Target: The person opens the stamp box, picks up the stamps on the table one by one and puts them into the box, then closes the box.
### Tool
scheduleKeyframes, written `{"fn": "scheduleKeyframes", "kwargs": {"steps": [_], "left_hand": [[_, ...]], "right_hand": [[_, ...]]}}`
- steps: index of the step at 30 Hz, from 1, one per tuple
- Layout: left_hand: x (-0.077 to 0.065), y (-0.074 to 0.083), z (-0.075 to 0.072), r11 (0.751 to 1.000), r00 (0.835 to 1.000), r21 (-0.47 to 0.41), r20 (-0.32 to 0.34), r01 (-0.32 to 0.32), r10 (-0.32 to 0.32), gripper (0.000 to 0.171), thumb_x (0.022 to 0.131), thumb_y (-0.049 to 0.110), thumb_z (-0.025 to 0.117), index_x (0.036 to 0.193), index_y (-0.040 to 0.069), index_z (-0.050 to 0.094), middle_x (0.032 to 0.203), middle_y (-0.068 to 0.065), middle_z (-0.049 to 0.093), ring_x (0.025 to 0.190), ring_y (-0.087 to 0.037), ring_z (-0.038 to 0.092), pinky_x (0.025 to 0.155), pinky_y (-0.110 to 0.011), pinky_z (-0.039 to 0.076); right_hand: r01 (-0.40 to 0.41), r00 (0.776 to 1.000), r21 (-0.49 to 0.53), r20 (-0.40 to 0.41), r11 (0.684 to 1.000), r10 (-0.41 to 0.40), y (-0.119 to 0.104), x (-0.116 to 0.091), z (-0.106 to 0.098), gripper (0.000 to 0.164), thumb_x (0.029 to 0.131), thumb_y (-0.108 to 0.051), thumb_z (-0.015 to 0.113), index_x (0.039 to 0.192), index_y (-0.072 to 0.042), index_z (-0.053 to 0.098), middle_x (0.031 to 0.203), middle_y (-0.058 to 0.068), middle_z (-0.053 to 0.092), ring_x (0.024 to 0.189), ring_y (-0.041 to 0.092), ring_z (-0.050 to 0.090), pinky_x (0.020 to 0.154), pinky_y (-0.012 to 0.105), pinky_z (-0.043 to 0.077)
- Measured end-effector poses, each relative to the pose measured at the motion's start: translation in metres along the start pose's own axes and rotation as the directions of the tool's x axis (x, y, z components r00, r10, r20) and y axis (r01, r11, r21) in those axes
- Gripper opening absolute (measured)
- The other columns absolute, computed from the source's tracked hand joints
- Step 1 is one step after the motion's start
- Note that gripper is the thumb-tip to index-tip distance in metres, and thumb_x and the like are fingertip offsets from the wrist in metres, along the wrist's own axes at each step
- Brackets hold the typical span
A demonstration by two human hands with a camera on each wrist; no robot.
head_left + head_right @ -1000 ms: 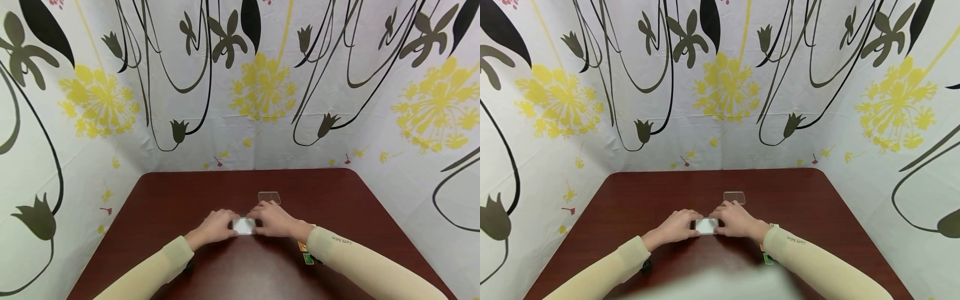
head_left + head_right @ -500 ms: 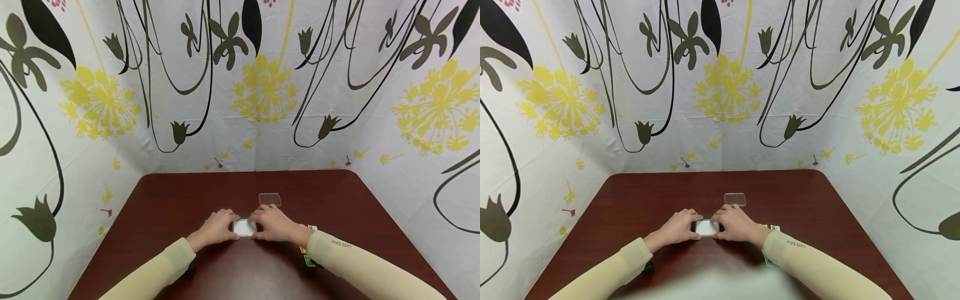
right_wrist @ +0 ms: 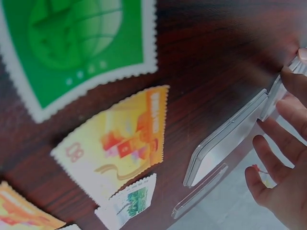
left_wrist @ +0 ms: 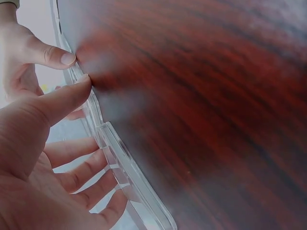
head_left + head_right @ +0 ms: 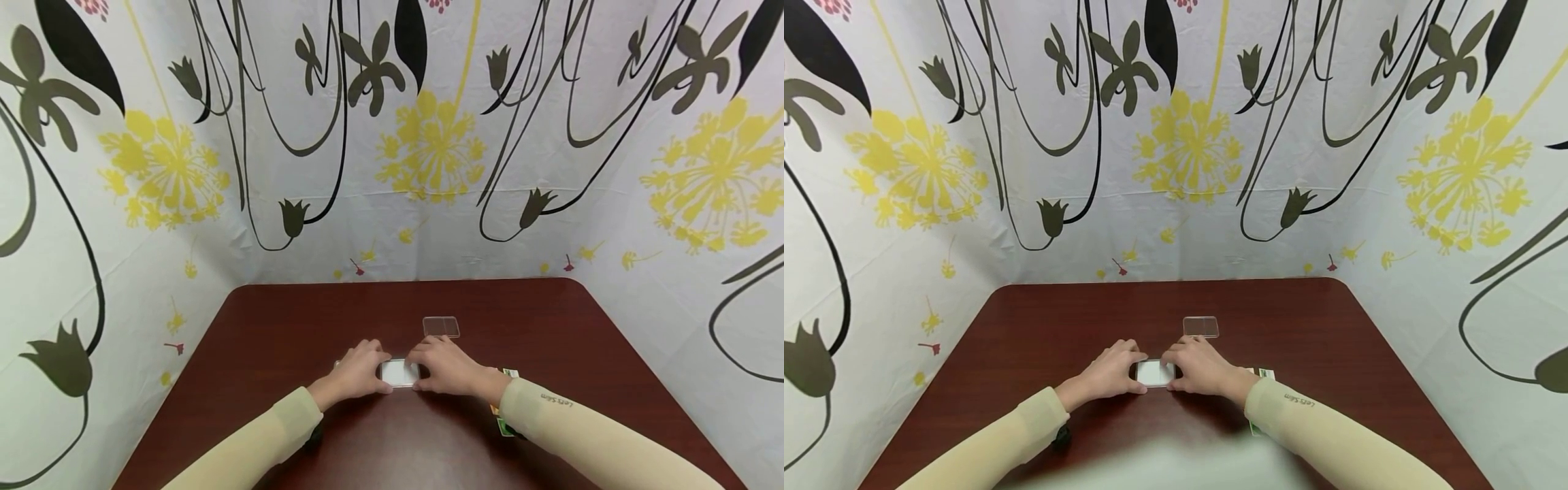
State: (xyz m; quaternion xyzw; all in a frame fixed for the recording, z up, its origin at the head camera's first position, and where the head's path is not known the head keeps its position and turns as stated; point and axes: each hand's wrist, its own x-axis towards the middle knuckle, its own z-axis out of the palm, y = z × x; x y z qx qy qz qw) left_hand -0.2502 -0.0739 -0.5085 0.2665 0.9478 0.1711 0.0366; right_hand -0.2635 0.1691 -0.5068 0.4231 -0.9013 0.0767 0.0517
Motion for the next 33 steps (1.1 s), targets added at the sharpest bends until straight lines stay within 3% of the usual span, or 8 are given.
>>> {"fn": "scheduleKeyframes", "kwargs": {"steps": [7, 19, 24, 33], "left_hand": [[0.001, 0.001, 0.001, 1.000, 1.000, 0.008, -0.014, -0.013, 0.013, 0.052, 0.075, 0.045, 0.088, 0.114, 0.014, 0.074, 0.103, 0.004, 0.057, 0.094, -0.016, 0.050, 0.073, -0.035, 0.044], [0.005, 0.003, 0.001, 0.999, 0.999, 0.039, -0.031, -0.027, 0.028, 0.051, 0.072, 0.041, 0.091, 0.109, 0.010, 0.075, 0.096, 0.003, 0.060, 0.090, -0.016, 0.050, 0.079, -0.043, 0.043], [0.006, 0.004, 0.001, 0.996, 0.998, 0.086, -0.049, -0.032, 0.036, 0.050, 0.070, 0.042, 0.092, 0.105, 0.012, 0.076, 0.092, 0.004, 0.060, 0.087, -0.015, 0.050, 0.075, -0.041, 0.040], [0.011, 0.004, 0.000, 0.988, 0.998, 0.147, -0.029, -0.055, 0.060, 0.049, 0.071, 0.046, 0.090, 0.104, 0.014, 0.076, 0.087, 0.006, 0.060, 0.085, -0.015, 0.050, 0.081, -0.045, 0.041]], "right_hand": [[0.004, 1.000, 0.022, -0.001, 1.000, -0.004, -0.001, 0.001, 0.001, 0.032, 0.083, -0.041, 0.083, 0.109, -0.026, 0.075, 0.112, -0.010, 0.068, 0.106, 0.015, 0.056, 0.089, 0.053, 0.046], [0.008, 1.000, 0.000, -0.029, 1.000, -0.008, -0.002, 0.005, 0.005, 0.031, 0.078, -0.039, 0.087, 0.104, -0.025, 0.076, 0.106, -0.010, 0.068, 0.098, 0.013, 0.053, 0.087, 0.054, 0.048], [0.012, 0.998, -0.005, -0.054, 1.000, -0.013, -0.002, 0.005, 0.007, 0.032, 0.076, -0.039, 0.089, 0.102, -0.025, 0.077, 0.104, -0.010, 0.068, 0.095, 0.013, 0.050, 0.083, 0.051, 0.048], [0.019, 0.997, -0.012, -0.077, 1.000, -0.020, -0.005, 0.004, 0.003, 0.031, 0.074, -0.036, 0.090, 0.100, -0.023, 0.077, 0.102, -0.008, 0.069, 0.091, 0.013, 0.048, 0.078, 0.046, 0.045]]}}
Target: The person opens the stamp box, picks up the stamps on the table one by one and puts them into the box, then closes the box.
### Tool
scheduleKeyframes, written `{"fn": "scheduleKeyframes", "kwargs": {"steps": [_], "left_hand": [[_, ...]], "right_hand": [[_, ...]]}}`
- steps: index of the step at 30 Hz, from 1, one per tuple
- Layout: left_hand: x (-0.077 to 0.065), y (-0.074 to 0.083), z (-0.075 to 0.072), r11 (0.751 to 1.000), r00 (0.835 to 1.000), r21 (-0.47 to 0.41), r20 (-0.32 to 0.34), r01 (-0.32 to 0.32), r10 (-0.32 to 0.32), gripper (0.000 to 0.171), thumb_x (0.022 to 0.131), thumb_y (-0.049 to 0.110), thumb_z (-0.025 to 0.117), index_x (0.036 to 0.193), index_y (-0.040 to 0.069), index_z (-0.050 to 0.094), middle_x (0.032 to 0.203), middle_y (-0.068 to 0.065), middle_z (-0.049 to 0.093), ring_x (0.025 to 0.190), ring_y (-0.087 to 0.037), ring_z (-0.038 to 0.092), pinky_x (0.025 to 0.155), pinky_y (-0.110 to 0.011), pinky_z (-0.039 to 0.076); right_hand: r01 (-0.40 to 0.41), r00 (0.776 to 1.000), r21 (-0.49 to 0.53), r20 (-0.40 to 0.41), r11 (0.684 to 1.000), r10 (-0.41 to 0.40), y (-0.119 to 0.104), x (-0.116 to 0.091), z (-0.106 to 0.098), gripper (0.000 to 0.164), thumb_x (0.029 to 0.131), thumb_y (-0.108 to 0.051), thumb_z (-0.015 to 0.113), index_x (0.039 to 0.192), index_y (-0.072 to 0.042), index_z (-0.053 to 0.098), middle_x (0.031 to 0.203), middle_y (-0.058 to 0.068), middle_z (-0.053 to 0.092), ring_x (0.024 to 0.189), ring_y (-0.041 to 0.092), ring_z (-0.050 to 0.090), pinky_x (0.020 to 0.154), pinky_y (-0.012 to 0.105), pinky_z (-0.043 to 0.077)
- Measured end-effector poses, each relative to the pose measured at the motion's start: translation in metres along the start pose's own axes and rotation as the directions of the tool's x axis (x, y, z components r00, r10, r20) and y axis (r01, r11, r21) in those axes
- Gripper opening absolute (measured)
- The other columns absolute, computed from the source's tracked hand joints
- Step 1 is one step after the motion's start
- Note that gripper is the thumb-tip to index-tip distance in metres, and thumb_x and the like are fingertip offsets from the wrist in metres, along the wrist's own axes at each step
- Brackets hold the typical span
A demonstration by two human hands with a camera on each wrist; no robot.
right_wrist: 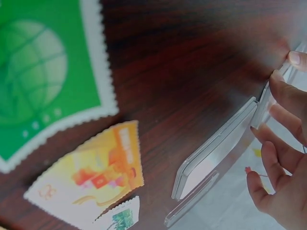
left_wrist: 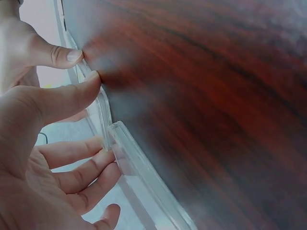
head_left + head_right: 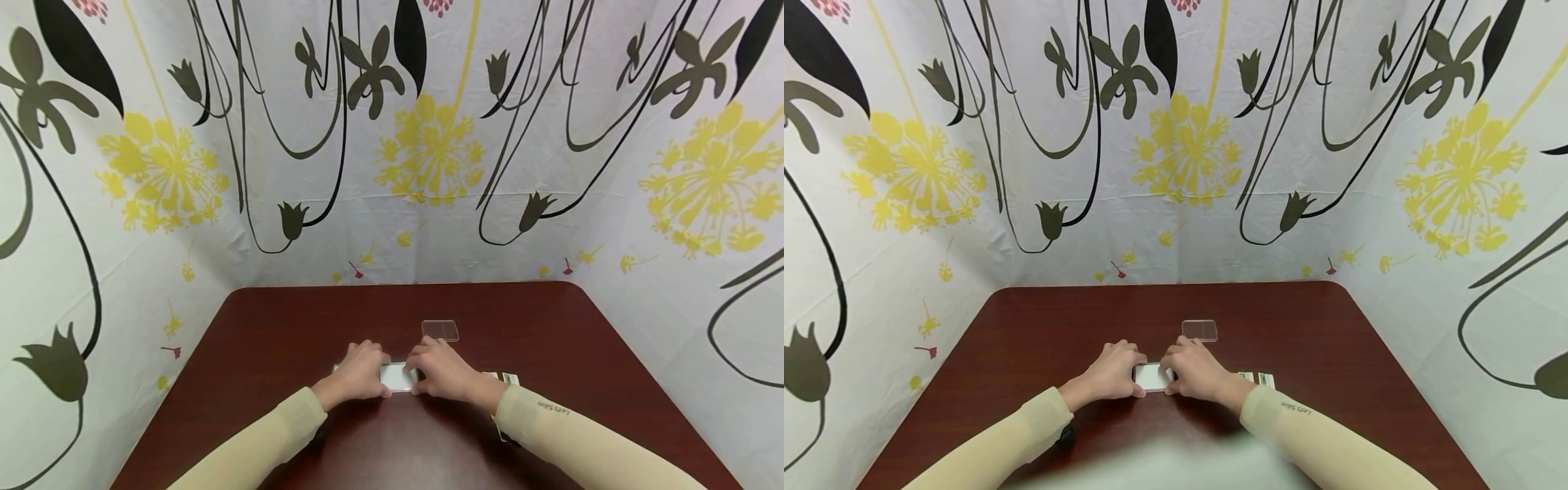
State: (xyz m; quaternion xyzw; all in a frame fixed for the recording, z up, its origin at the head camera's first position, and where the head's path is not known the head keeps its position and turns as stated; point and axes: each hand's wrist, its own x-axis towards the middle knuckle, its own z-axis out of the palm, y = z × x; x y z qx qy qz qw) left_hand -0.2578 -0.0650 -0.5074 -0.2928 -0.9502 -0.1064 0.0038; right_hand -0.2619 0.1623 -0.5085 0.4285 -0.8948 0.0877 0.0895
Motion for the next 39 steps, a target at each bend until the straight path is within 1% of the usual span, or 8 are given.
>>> {"fn": "scheduleKeyframes", "kwargs": {"steps": [3, 8, 14, 21, 28, 32, 36, 39], "left_hand": [[0.001, 0.001, -0.001, 1.000, 1.000, 0.020, -0.002, -0.014, 0.014, 0.047, 0.070, 0.047, 0.090, 0.100, 0.014, 0.076, 0.085, 0.006, 0.059, 0.083, -0.015, 0.050, 0.080, -0.044, 0.041], [0.004, 0.002, -0.004, 0.999, 1.000, 0.045, 0.006, -0.016, 0.016, 0.044, 0.067, 0.047, 0.091, 0.094, 0.015, 0.075, 0.082, 0.006, 0.058, 0.080, -0.015, 0.049, 0.077, -0.042, 0.039], [0.008, 0.003, -0.005, 0.997, 0.999, 0.068, 0.044, -0.018, 0.015, 0.044, 0.069, 0.047, 0.090, 0.094, 0.015, 0.074, 0.085, 0.004, 0.058, 0.081, -0.015, 0.049, 0.074, -0.041, 0.040], [0.007, 0.005, -0.007, 0.998, 0.998, 0.064, 0.064, -0.008, 0.004, 0.044, 0.068, 0.046, 0.090, 0.096, 0.016, 0.075, 0.086, 0.005, 0.058, 0.081, -0.015, 0.049, 0.072, -0.041, 0.039], [0.005, 0.005, -0.006, 0.999, 0.998, 0.037, 0.059, 0.009, -0.011, 0.047, 0.069, 0.044, 0.090, 0.101, 0.015, 0.074, 0.091, 0.004, 0.058, 0.085, -0.016, 0.050, 0.074, -0.043, 0.041], [0.001, 0.007, -0.005, 0.999, 0.999, 0.034, 0.035, 0.018, -0.020, 0.047, 0.068, 0.043, 0.090, 0.103, 0.015, 0.073, 0.094, 0.003, 0.059, 0.087, -0.017, 0.050, 0.076, -0.045, 0.042], [-0.001, 0.009, -0.005, 0.999, 1.000, 0.047, 0.008, 0.018, -0.019, 0.047, 0.067, 0.043, 0.091, 0.101, 0.014, 0.074, 0.093, 0.003, 0.059, 0.088, -0.018, 0.050, 0.078, -0.047, 0.041], [-0.001, 0.010, -0.005, 0.998, 1.000, 0.057, 0.003, 0.021, -0.021, 0.046, 0.067, 0.043, 0.091, 0.100, 0.014, 0.075, 0.091, 0.002, 0.059, 0.087, -0.018, 0.049, 0.079, -0.046, 0.040]], "right_hand": [[0.003, 1.000, -0.007, -0.003, 1.000, -0.003, -0.001, 0.000, 0.000, 0.031, 0.074, -0.034, 0.090, 0.099, -0.022, 0.077, 0.103, -0.008, 0.069, 0.090, 0.013, 0.047, 0.075, 0.042, 0.043], [0.010, 1.000, -0.029, -0.015, 1.000, -0.011, -0.002, -0.001, -0.001, 0.031, 0.073, -0.034, 0.090, 0.098, -0.022, 0.078, 0.104, -0.007, 0.070, 0.090, 0.014, 0.048, 0.076, 0.040, 0.043], [0.011, 1.000, -0.039, -0.028, 0.999, -0.012, -0.002, -0.002, 0.001, 0.030, 0.072, -0.035, 0.091, 0.097, -0.022, 0.078, 0.104, -0.007, 0.071, 0.087, 0.013, 0.047, 0.072, 0.036, 0.041], [0.024, 0.999, -0.041, -0.045, 0.999, -0.026, -0.002, -0.003, 0.005, 0.031, 0.072, -0.035, 0.091, 0.097, -0.022, 0.078, 0.103, -0.007, 0.071, 0.085, 0.014, 0.046, 0.073, 0.039, 0.043], [0.027, 0.998, -0.031, -0.058, 0.999, -0.029, 0.000, -0.004, 0.007, 0.031, 0.071, -0.034, 0.092, 0.096, -0.023, 0.078, 0.101, -0.009, 0.070, 0.083, 0.013, 0.045, 0.075, 0.044, 0.048], [0.015, 0.999, -0.009, -0.048, 1.000, -0.016, 0.000, -0.003, 0.007, 0.032, 0.069, -0.034, 0.093, 0.096, -0.023, 0.078, 0.100, -0.010, 0.071, 0.083, 0.011, 0.045, 0.075, 0.045, 0.047], [0.004, 0.999, 0.016, -0.034, 1.000, -0.003, 0.000, -0.002, 0.005, 0.033, 0.069, -0.034, 0.093, 0.096, -0.023, 0.078, 0.100, -0.011, 0.071, 0.081, 0.010, 0.044, 0.073, 0.041, 0.045], [-0.003, 1.000, 0.034, -0.024, 0.999, 0.004, 0.000, -0.002, 0.003, 0.032, 0.070, -0.033, 0.093, 0.097, -0.023, 0.078, 0.101, -0.011, 0.071, 0.081, 0.010, 0.045, 0.071, 0.037, 0.042]]}}
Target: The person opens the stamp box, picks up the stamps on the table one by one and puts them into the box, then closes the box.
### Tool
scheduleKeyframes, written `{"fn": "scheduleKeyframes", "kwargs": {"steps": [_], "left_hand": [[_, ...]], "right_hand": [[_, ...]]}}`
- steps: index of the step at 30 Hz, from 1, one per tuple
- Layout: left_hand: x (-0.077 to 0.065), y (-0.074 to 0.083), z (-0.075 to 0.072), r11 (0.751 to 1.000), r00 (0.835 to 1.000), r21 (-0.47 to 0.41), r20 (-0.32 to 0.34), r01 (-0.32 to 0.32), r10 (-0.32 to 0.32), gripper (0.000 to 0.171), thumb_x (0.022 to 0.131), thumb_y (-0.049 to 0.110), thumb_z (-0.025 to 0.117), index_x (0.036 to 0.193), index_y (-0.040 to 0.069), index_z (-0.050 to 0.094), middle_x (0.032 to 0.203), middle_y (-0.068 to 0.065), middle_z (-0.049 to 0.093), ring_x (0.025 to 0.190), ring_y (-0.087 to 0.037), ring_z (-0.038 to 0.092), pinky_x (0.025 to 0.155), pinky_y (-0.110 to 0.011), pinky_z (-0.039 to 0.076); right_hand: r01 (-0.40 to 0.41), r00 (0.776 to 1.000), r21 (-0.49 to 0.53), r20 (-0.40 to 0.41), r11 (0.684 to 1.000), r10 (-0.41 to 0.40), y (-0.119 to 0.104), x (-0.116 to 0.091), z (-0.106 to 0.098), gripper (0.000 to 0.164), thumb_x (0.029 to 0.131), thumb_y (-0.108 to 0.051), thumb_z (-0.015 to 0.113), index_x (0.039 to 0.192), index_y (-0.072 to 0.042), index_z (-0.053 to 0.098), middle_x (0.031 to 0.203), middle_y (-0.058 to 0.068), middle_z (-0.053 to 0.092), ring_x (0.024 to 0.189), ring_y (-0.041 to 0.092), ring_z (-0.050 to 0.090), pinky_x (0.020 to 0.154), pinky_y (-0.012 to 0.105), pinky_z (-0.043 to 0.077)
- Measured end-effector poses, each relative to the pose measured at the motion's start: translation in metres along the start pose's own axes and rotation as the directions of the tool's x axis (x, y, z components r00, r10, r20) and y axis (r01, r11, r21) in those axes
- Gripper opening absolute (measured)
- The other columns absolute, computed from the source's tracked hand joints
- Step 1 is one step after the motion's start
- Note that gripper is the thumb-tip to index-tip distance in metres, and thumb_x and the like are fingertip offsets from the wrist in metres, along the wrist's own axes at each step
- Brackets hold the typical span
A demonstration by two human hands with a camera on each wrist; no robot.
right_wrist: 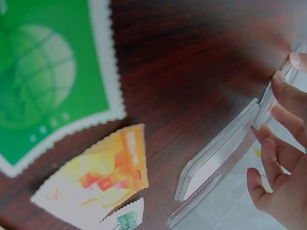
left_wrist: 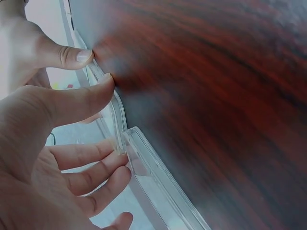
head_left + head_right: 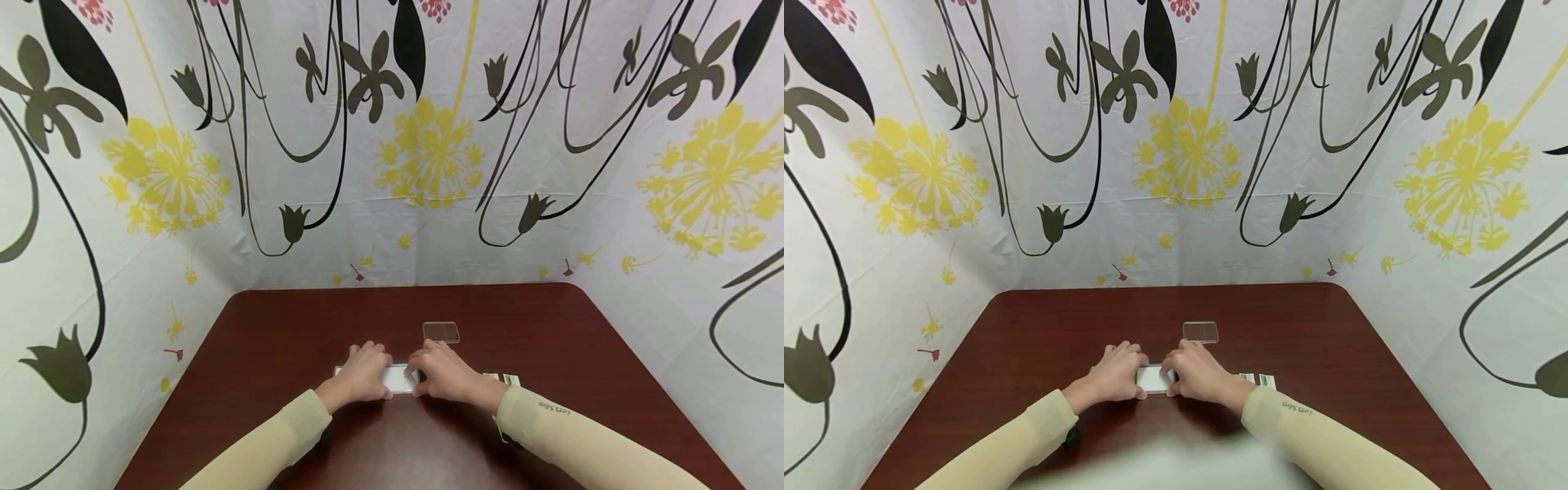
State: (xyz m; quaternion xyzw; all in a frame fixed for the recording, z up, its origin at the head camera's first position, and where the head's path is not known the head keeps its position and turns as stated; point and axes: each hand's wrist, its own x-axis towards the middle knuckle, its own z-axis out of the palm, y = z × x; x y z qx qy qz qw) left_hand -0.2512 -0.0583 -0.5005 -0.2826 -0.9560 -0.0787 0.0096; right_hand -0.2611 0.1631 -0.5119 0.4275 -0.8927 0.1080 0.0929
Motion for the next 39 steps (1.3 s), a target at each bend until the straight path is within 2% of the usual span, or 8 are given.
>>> {"fn": "scheduleKeyframes", "kwargs": {"steps": [5, 11, 22, 29, 39], "left_hand": [[0.000, -0.001, 0.000, 1.000, 1.000, -0.013, 0.008, 0.002, -0.002, 0.045, 0.067, 0.043, 0.091, 0.097, 0.014, 0.075, 0.087, 0.004, 0.058, 0.084, -0.017, 0.049, 0.077, -0.045, 0.040], [-0.001, -0.004, 0.000, 0.999, 1.000, -0.049, 0.015, -0.009, 0.009, 0.043, 0.067, 0.042, 0.092, 0.096, 0.015, 0.076, 0.084, 0.006, 0.058, 0.081, -0.015, 0.051, 0.077, -0.044, 0.039], [0.000, -0.007, 0.001, 0.995, 1.000, -0.096, 0.023, -0.006, 0.008, 0.042, 0.069, 0.041, 0.092, 0.097, 0.015, 0.075, 0.087, 0.006, 0.060, 0.080, -0.014, 0.052, 0.077, -0.046, 0.039], [0.001, -0.009, -0.003, 0.994, 1.000, -0.112, 0.016, -0.014, 0.016, 0.040, 0.071, 0.041, 0.091, 0.098, 0.015, 0.076, 0.086, 0.007, 0.059, 0.079, -0.014, 0.053, 0.075, -0.046, 0.038], [-0.002, -0.010, -0.010, 0.993, 1.000, -0.118, 0.015, -0.022, 0.024, 0.043, 0.073, 0.043, 0.089, 0.103, 0.014, 0.076, 0.090, 0.006, 0.059, 0.080, -0.015, 0.052, 0.078, -0.048, 0.038]], "right_hand": [[-0.012, 1.000, 0.009, 0.014, 1.000, 0.012, 0.000, 0.000, 0.000, 0.033, 0.071, -0.034, 0.092, 0.099, -0.023, 0.078, 0.103, -0.012, 0.071, 0.084, 0.010, 0.047, 0.074, 0.039, 0.043], [-0.013, 1.000, 0.000, 0.005, 1.000, 0.013, -0.001, -0.001, 0.000, 0.036, 0.068, -0.038, 0.093, 0.099, -0.024, 0.079, 0.103, -0.012, 0.071, 0.088, 0.011, 0.049, 0.072, 0.034, 0.038], [-0.031, 0.999, 0.004, 0.032, 1.000, 0.031, 0.001, 0.002, -0.003, 0.037, 0.068, -0.041, 0.092, 0.099, -0.026, 0.078, 0.100, -0.013, 0.070, 0.087, 0.010, 0.047, 0.070, 0.033, 0.035], [-0.025, 0.999, 0.007, 0.029, 1.000, 0.025, 0.002, 0.003, -0.007, 0.039, 0.070, -0.043, 0.091, 0.102, -0.026, 0.078, 0.103, -0.012, 0.070, 0.093, 0.012, 0.053, 0.073, 0.036, 0.038], [-0.030, 0.998, 0.030, 0.051, 0.999, 0.028, 0.003, 0.004, -0.013, 0.041, 0.074, -0.043, 0.089, 0.108, -0.023, 0.078, 0.107, -0.009, 0.071, 0.097, 0.014, 0.054, 0.080, 0.041, 0.041]]}}
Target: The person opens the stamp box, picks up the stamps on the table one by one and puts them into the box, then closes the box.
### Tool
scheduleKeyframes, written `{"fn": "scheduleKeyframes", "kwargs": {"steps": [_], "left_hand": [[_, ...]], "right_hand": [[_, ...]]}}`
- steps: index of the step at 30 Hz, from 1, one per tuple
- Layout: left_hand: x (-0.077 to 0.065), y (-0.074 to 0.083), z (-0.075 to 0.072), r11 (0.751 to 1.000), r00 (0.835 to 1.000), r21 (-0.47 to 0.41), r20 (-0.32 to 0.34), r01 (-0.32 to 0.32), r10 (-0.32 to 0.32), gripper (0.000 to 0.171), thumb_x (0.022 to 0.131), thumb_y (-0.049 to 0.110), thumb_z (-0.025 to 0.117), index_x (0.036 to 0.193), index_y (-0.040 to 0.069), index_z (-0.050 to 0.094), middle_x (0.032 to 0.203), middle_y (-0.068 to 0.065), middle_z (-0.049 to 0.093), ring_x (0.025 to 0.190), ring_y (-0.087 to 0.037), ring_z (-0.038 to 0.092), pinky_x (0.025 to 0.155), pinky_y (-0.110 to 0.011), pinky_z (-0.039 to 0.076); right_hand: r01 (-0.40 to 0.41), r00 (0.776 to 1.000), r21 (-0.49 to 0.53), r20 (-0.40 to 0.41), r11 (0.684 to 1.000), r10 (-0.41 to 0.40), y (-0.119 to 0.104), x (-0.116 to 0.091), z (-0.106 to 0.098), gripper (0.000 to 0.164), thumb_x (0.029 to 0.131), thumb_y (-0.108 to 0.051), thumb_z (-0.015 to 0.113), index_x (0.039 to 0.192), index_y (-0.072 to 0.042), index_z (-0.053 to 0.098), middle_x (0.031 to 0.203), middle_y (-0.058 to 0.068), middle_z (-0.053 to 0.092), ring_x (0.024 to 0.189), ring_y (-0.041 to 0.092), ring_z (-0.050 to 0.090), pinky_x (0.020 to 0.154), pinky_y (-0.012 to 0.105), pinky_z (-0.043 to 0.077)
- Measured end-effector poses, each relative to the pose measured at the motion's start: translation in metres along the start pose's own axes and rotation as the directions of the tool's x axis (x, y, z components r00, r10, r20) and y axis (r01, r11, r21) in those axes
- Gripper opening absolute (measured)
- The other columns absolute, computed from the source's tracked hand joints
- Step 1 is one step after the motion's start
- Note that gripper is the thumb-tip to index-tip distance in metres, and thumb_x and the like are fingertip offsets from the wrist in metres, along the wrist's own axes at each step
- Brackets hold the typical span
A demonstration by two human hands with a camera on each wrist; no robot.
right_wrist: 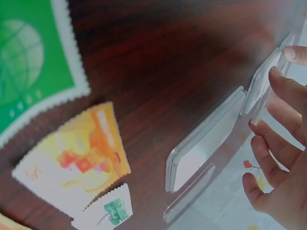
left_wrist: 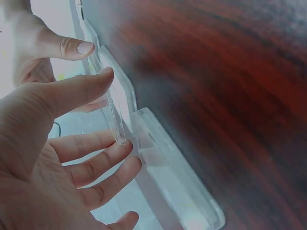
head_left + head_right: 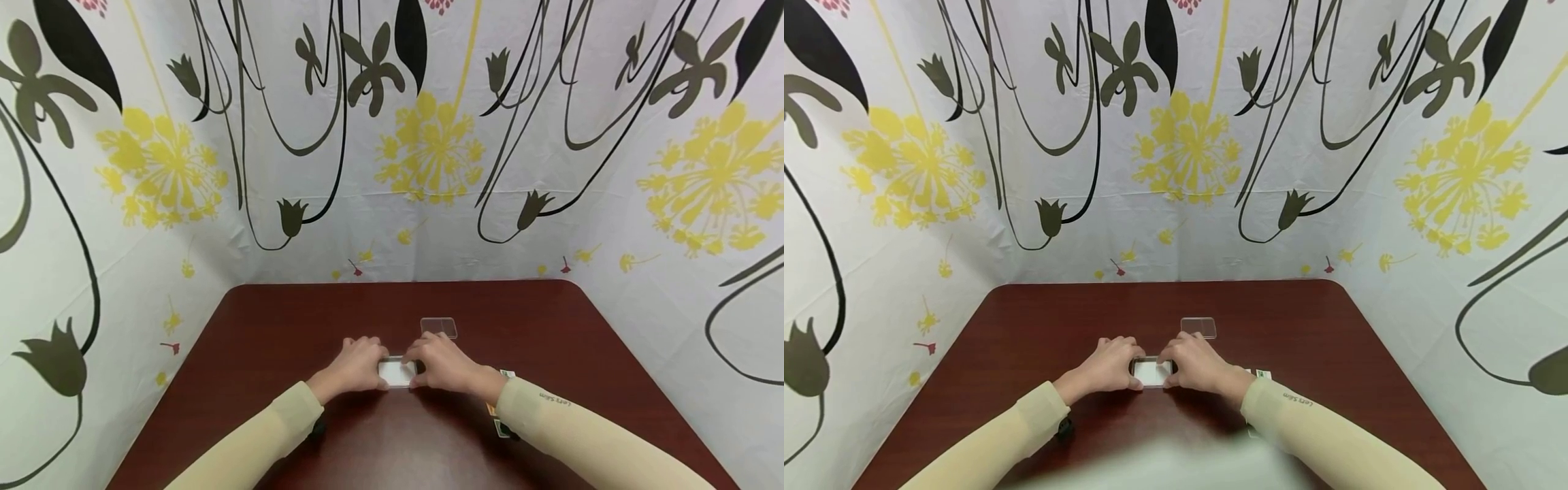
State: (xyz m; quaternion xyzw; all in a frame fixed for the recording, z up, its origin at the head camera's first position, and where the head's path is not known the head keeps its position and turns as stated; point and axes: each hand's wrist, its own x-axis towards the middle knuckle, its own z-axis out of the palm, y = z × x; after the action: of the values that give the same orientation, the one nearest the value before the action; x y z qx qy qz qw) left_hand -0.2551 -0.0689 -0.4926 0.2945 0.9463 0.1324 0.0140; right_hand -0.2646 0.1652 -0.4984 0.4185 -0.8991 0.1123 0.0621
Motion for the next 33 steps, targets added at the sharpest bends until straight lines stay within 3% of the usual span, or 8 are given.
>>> {"fn": "scheduleKeyframes", "kwargs": {"steps": [13, 19, 33], "left_hand": [[0.009, -0.007, -0.018, 1.000, 1.000, 0.012, 0.020, -0.008, 0.008, 0.049, 0.076, 0.038, 0.087, 0.114, 0.011, 0.074, 0.102, 0.001, 0.061, 0.090, -0.020, 0.054, 0.080, -0.049, 0.040], [0.013, -0.010, -0.032, 0.999, 1.000, 0.017, -0.003, 0.027, -0.027, 0.052, 0.077, 0.035, 0.087, 0.120, 0.011, 0.072, 0.104, 0.002, 0.058, 0.094, -0.021, 0.053, 0.083, -0.049, 0.039], [0.044, -0.020, -0.051, 0.996, 0.994, -0.010, -0.057, 0.088, -0.089, 0.061, 0.081, 0.037, 0.085, 0.132, 0.010, 0.067, 0.115, -0.002, 0.058, 0.107, -0.025, 0.053, 0.090, -0.054, 0.039]], "right_hand": [[0.042, 0.999, -0.044, -0.021, 0.998, -0.043, 0.008, 0.012, -0.015, 0.040, 0.077, -0.037, 0.088, 0.113, -0.023, 0.078, 0.110, -0.012, 0.071, 0.101, 0.016, 0.055, 0.083, 0.048, 0.043], [0.044, 0.999, -0.076, -0.021, 0.996, -0.045, 0.010, 0.025, -0.026, 0.041, 0.080, -0.038, 0.086, 0.116, -0.024, 0.077, 0.114, -0.010, 0.071, 0.105, 0.017, 0.055, 0.084, 0.047, 0.043], [-0.014, 0.998, -0.124, -0.068, 0.992, 0.005, 0.033, 0.047, -0.046, 0.039, 0.080, -0.038, 0.086, 0.116, -0.026, 0.077, 0.118, -0.011, 0.070, 0.106, 0.016, 0.054, 0.089, 0.049, 0.042]]}}
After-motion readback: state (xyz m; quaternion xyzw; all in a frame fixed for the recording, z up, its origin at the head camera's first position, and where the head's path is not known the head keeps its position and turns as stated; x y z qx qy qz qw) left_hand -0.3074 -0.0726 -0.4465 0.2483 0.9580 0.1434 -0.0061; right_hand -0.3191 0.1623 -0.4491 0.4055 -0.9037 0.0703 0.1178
